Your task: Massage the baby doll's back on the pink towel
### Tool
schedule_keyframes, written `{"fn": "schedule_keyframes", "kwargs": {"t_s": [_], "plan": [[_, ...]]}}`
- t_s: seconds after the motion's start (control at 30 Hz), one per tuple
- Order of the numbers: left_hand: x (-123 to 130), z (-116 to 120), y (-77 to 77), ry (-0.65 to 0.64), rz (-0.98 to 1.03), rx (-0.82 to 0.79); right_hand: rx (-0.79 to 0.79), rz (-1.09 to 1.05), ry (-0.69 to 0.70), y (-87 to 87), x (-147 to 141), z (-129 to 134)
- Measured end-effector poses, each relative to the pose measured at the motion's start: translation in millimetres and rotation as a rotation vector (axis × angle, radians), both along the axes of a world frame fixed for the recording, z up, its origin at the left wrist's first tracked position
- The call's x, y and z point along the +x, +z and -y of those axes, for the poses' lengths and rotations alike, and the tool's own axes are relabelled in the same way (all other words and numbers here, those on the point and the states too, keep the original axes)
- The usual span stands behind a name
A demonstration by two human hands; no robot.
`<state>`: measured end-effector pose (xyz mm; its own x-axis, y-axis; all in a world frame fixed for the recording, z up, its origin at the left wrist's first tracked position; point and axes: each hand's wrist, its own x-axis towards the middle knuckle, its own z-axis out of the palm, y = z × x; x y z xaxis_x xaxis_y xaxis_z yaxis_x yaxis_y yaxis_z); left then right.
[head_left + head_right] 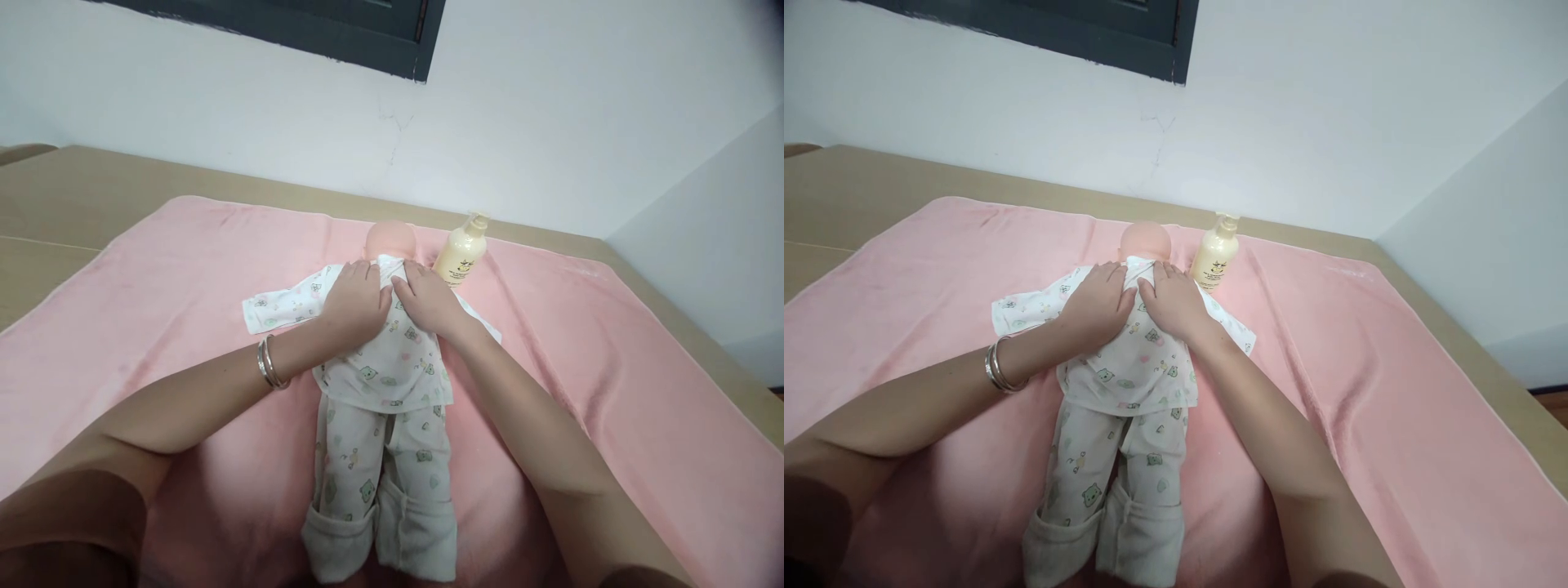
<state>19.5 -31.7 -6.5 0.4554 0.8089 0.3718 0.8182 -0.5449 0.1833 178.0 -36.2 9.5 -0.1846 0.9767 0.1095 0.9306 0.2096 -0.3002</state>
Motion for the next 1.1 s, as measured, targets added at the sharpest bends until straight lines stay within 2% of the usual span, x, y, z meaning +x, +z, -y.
{"fn": "schedule_keyframes", "kwargs": {"t_s": [0.13,0.37,0.5,0.6,0.7,0.8,0.93,1.03,1.1], "plan": [[1,6,-1.3,-0.036,-0.018,0.040,0.012,0.063,-0.014,-1.6,-2,2],[-4,-16,4.3,-0.033,0.114,-0.167,0.128,0.274,-0.052,5.3,-20,31],[-3,-12,2.3,-0.047,0.012,-0.040,0.108,0.220,-0.083,9.3,-20,31],[-2,1,0.7,-0.028,-0.109,0.081,0.055,0.107,-0.113,6.9,-12,18],[-2,9,1.1,-0.028,-0.135,0.127,0.019,0.033,-0.105,1.7,-4,6],[-3,4,4.4,-0.049,-0.078,0.057,0.031,0.049,-0.105,-1.3,-2,4],[-4,-9,10.7,0.004,-0.006,-0.140,0.125,0.226,-0.110,2.9,-13,20],[-3,-14,9.9,0.002,0.026,-0.141,0.174,0.347,-0.084,7.6,-20,30],[-2,-15,6.2,-0.006,0.034,-0.114,0.180,0.348,-0.083,7.7,-22,31]]}}
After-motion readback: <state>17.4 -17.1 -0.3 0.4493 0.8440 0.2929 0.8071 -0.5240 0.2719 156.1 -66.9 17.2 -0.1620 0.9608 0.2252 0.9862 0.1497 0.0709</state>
